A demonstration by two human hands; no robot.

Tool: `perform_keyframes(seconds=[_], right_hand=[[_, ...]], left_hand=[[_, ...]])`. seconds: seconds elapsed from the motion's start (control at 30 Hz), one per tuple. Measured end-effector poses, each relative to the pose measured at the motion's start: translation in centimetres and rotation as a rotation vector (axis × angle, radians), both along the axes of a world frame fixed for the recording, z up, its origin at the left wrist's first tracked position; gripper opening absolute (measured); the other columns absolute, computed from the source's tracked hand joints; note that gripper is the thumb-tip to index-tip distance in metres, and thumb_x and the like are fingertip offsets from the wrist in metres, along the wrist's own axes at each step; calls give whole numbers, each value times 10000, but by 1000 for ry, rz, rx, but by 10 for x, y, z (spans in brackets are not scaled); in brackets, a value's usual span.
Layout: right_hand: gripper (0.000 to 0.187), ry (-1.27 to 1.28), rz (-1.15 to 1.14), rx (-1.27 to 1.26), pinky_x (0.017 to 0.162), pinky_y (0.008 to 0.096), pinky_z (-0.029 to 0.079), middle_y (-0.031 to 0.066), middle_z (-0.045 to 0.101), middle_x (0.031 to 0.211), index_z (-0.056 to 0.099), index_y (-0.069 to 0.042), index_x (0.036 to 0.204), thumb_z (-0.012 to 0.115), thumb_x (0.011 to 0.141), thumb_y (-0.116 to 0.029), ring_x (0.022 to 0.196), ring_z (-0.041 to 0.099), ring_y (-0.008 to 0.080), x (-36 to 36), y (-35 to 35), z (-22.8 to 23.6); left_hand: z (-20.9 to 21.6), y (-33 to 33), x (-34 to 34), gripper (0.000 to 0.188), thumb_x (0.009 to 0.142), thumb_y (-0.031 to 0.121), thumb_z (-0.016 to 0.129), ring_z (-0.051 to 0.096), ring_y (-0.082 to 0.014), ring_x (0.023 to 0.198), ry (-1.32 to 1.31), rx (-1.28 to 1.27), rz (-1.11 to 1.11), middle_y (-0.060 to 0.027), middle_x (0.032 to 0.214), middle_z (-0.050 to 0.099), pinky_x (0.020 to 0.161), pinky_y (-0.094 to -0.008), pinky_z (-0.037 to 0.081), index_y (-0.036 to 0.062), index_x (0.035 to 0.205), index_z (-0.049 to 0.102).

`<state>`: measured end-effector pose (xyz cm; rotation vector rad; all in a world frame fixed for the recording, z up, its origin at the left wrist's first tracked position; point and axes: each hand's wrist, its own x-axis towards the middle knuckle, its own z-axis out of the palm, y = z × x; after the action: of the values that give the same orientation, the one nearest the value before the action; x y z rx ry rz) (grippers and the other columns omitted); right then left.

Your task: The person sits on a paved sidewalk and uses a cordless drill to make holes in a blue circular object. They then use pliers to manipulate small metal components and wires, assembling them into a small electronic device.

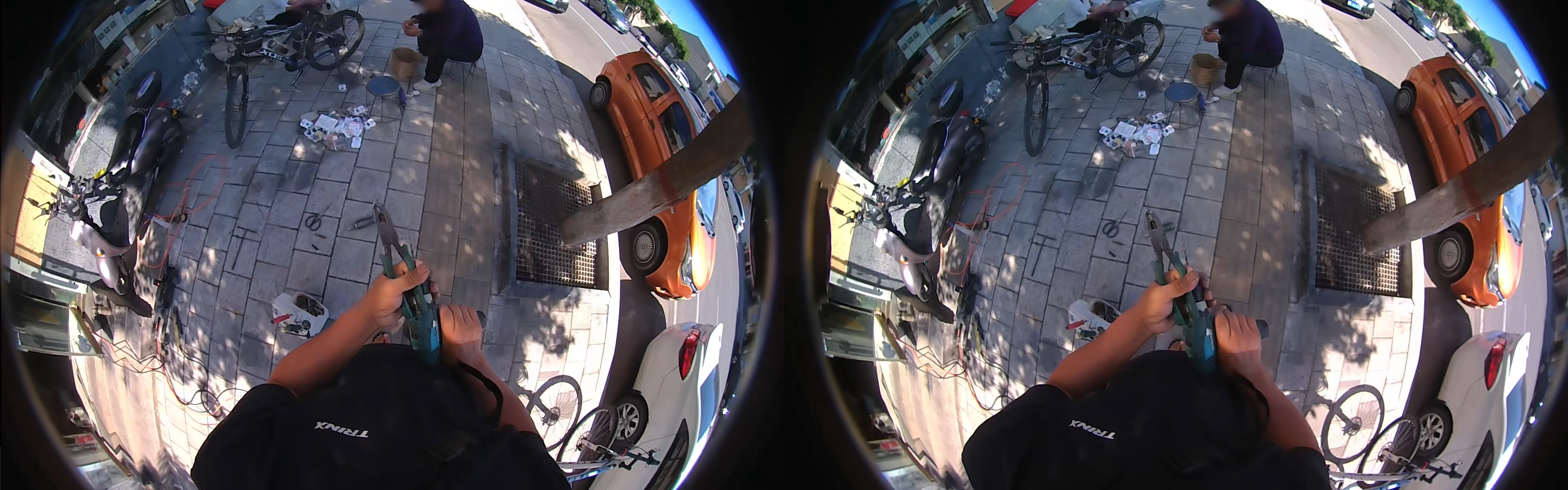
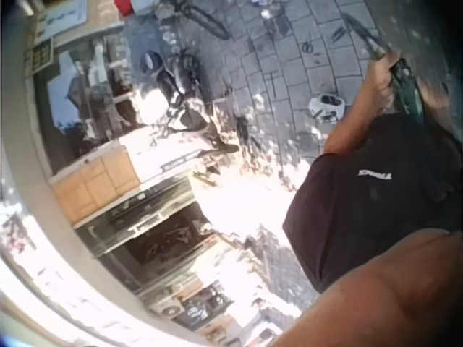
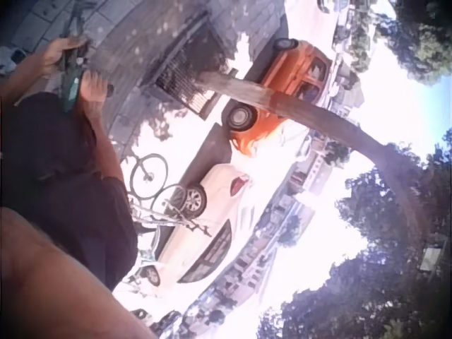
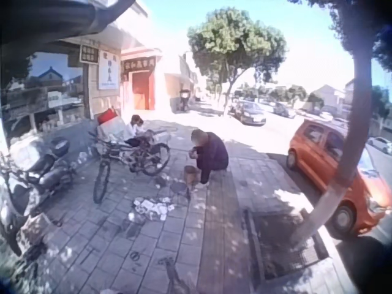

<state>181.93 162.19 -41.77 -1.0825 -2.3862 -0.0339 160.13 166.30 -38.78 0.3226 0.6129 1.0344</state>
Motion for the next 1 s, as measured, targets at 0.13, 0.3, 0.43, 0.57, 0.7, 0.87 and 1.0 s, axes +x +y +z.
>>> perform_keyframes(seconds=[0.13,0.3,0.43,0.57,0.7,0.87,1.0], right_hand=[[234,-2,66,26,789,396,496,75,608,874,643,-48,1006,655,788,-130,815,645,251,-6,104,-13],[186,-22,158,-49,838,413,475,84,614,894,620,-79,978,647,813,-159,866,647,269,-6,242,-22],[170,-72,256,-142,844,404,471,72,605,895,613,-85,977,639,830,-166,871,635,267,-3,350,-7],[162,-81,305,-124,840,392,470,62,607,885,620,-83,981,633,841,-162,861,634,256,-12,436,-9],[247,-101,285,-142,839,389,471,69,639,919,660,-52,1080,633,861,-164,880,649,253,-28,525,-10],[342,10,235,-229,846,412,477,102,676,965,680,-20,1181,662,864,-148,934,673,306,-44,640,-23],[427,1,106,-375,792,452,498,128,678,934,684,-16,1202,753,825,-204,913,678,357,-53,732,-26]], left_hand=[[-31,94,-5,254,1034,329,768,696,-234,1003,115,64,54,-47,1034,655,884,-392,584,110,1037,640],[-40,215,-8,233,1036,306,767,679,-196,926,197,-13,199,-26,915,635,851,-360,553,108,1042,644],[-27,304,-7,261,1031,336,772,677,-201,923,256,-114,285,-31,948,644,844,-365,552,111,1054,643],[-21,383,-15,266,1045,350,749,677,-225,962,266,-199,322,-40,1000,650,878,-397,555,111,1046,634],[-51,465,-33,278,1052,367,739,694,-252,1051,123,-202,339,-52,1065,672,933,-451,576,109,1095,645],[-47,580,-72,360,1042,362,755,691,-309,1213,54,-184,373,-100,1257,684,999,-488,576,86,1238,631],[-58,674,-122,315,1044,339,762,696,-248,1050,211,-142,340,-87,1046,692,913,-429,575,54,1112,648]])
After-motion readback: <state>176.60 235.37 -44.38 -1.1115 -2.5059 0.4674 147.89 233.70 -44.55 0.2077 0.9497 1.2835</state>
